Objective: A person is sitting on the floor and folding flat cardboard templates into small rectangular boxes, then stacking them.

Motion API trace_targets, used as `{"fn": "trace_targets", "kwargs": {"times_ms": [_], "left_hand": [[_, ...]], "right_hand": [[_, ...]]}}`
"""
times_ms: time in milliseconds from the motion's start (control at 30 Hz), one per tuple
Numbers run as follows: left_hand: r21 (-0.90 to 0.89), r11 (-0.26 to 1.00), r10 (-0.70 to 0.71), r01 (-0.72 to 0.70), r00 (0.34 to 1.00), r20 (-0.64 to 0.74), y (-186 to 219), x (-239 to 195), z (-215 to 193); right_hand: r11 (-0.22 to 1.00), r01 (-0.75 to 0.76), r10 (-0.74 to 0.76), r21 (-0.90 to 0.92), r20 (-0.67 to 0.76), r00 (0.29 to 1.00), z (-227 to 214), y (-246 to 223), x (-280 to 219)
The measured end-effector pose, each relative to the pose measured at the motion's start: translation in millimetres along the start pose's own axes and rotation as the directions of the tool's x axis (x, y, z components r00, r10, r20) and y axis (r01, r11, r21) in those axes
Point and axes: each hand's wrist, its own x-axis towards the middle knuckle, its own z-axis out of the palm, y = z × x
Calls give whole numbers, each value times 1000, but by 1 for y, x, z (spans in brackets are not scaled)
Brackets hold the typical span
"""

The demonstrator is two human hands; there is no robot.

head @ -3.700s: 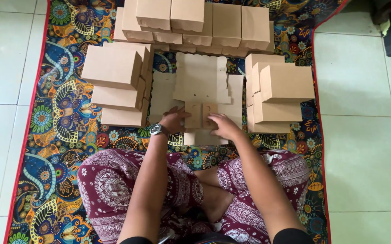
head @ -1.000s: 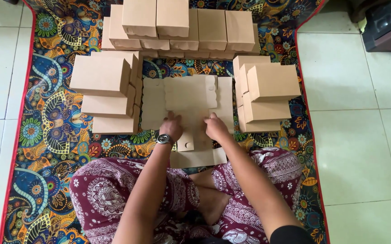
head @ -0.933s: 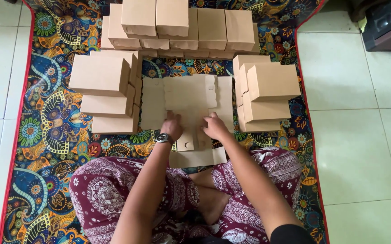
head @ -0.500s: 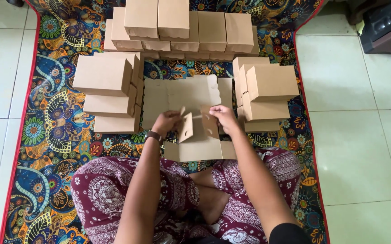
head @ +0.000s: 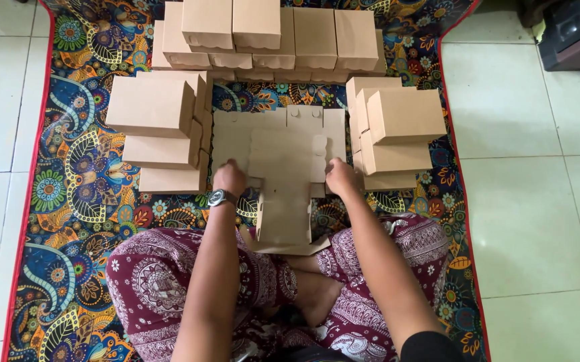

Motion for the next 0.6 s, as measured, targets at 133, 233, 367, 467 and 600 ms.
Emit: {"fn": "trace_targets", "kwargs": {"times_ms": [133,233,367,467,600], "left_hand": [[-115,991,69,-69,998,0,12,6,17],[-429,900,-10,70,990,140,43,-9,-26],[-539,841,122,-39,985,118,63,-19,-46],[-478,865,232,-155,967,105,72,-23,-52],[370,803,446,-468,883,150,98,-33,-79]], "right_hand": [[973,54,-50,226,-22,998,41,28,57],[878,39,-32,477,-23,999,18,-6,19],[848,167,-198,504,8,980,-2,-36,-16],[884,348,-360,312,-23,933,5,-42,-20],[903,419,-420,95,-18,908,16,-46,-16]]}}
